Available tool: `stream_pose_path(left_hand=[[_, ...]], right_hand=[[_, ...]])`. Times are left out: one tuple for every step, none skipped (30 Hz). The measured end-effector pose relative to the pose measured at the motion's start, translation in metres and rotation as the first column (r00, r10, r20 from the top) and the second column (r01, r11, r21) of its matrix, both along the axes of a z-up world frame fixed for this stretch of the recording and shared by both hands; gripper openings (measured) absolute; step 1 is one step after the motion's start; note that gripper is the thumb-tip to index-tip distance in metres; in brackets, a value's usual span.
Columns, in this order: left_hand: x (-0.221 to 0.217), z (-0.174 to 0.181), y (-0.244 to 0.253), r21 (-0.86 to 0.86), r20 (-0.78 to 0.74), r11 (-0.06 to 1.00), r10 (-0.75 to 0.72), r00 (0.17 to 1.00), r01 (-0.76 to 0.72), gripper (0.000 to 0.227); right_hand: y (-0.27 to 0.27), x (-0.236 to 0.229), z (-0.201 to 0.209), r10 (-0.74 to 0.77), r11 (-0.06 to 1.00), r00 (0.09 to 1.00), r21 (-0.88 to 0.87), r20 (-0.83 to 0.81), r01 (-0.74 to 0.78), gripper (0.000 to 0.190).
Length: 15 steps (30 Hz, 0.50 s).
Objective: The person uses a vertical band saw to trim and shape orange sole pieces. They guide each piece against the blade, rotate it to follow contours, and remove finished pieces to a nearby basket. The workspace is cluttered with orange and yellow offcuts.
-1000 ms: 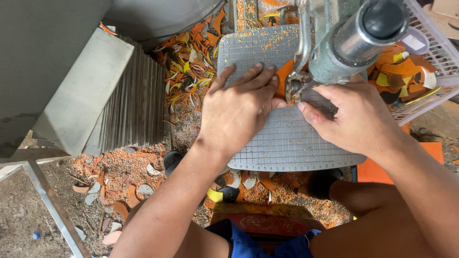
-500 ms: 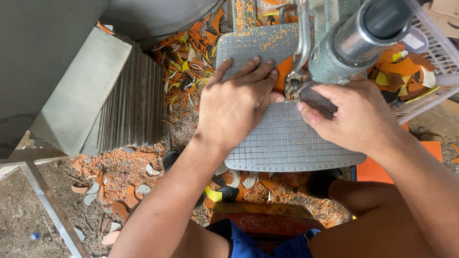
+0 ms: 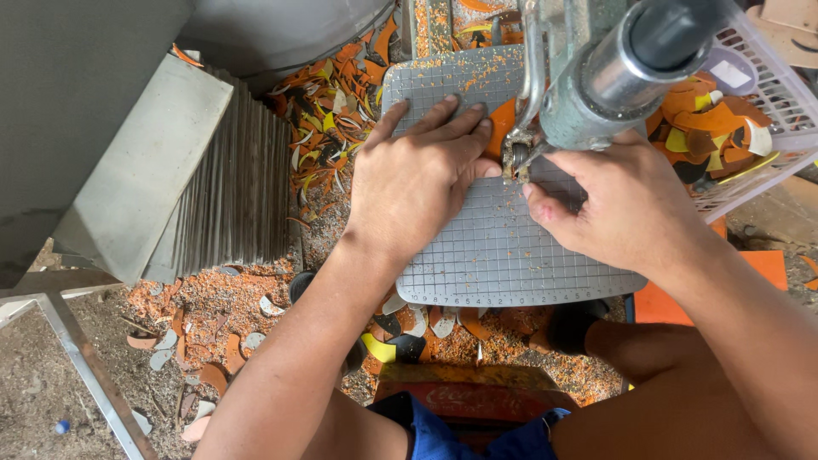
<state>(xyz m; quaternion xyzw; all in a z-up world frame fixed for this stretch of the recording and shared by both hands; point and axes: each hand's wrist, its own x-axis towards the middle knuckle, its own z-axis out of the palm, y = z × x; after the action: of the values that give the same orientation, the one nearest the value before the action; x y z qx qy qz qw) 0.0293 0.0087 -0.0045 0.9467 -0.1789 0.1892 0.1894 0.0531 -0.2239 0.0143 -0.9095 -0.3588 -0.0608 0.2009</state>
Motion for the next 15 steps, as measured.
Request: stream_pose_path(left_hand=[[0.001,0.000,0.000,0.007,0.000,1.000,0.000,1.000,0.000,0.036],[0.003,-0.001,0.000,0.011,0.008,1.000,0.004,1.000,-0.004,0.037],[0.005,-0.002,0.000,0.014,0.018,1.000,0.008,1.000,-0.008,0.037],[0.008,-0.002,0.000,0.017,0.028,1.000,0.012,1.000,-0.012,0.037],[0.010,-0.003,0.000,0.017,0.034,1.000,0.008,0.999,-0.009,0.038],[0.012,-0.004,0.002,0.016,0.040,1.000,0.005,0.999,-0.006,0.038],[0.015,-0.004,0.002,0.015,0.045,1.000,0.000,0.999,0.000,0.039],[0.018,-0.005,0.001,0.034,0.077,0.999,0.021,0.997,-0.023,0.035],[0.022,-0.005,0.000,0.051,0.112,0.997,0.045,0.993,-0.051,0.031],[0.026,-0.004,0.000,0.068,0.148,0.995,0.068,0.987,-0.079,0.028],[0.028,-0.001,0.004,0.049,0.087,0.993,0.100,0.991,-0.105,0.028],[0.031,0.002,0.011,0.031,0.025,0.991,0.130,0.991,-0.131,0.028],[0.032,0.006,0.016,0.015,-0.037,0.988,0.157,0.987,-0.156,0.028],[0.031,0.009,0.020,0.039,-0.004,0.988,0.152,0.988,-0.152,0.027],[0.027,0.012,0.022,0.063,0.025,0.987,0.144,0.989,-0.145,0.026]], right_hand=[[0.001,0.000,0.001,0.014,1.000,1.000,0.009,0.017,-0.014,0.026],[0.002,0.000,0.002,0.028,0.999,0.999,0.018,0.034,-0.029,0.026],[0.002,0.001,0.003,0.032,0.999,0.998,-0.001,0.055,-0.032,0.026],[0.002,0.002,0.005,0.036,0.999,0.997,-0.021,0.076,-0.034,0.027],[0.002,0.004,0.006,0.039,0.999,0.995,-0.040,0.096,-0.035,0.027],[0.000,0.006,0.008,0.013,0.999,0.998,-0.043,0.062,-0.010,0.029],[-0.005,0.008,0.011,-0.016,0.999,1.000,-0.048,0.027,0.017,0.030],[-0.008,0.010,0.012,-0.044,0.998,0.999,-0.053,-0.008,0.044,0.032],[-0.011,0.012,0.012,-0.018,0.999,1.000,-0.027,0.010,0.018,0.028],[-0.013,0.014,0.011,0.008,1.000,1.000,-0.001,0.028,-0.008,0.024],[-0.016,0.016,0.010,0.038,0.999,0.998,0.024,0.048,-0.040,0.021],[-0.017,0.017,0.008,0.033,0.999,0.999,0.021,0.041,-0.034,0.021],[-0.019,0.017,0.005,0.025,0.999,0.999,0.019,0.034,-0.026,0.021],[-0.023,0.018,0.004,0.018,1.000,0.999,0.018,0.027,-0.019,0.021],[-0.028,0.019,0.003,0.052,0.999,0.998,0.005,0.036,-0.053,0.021]])
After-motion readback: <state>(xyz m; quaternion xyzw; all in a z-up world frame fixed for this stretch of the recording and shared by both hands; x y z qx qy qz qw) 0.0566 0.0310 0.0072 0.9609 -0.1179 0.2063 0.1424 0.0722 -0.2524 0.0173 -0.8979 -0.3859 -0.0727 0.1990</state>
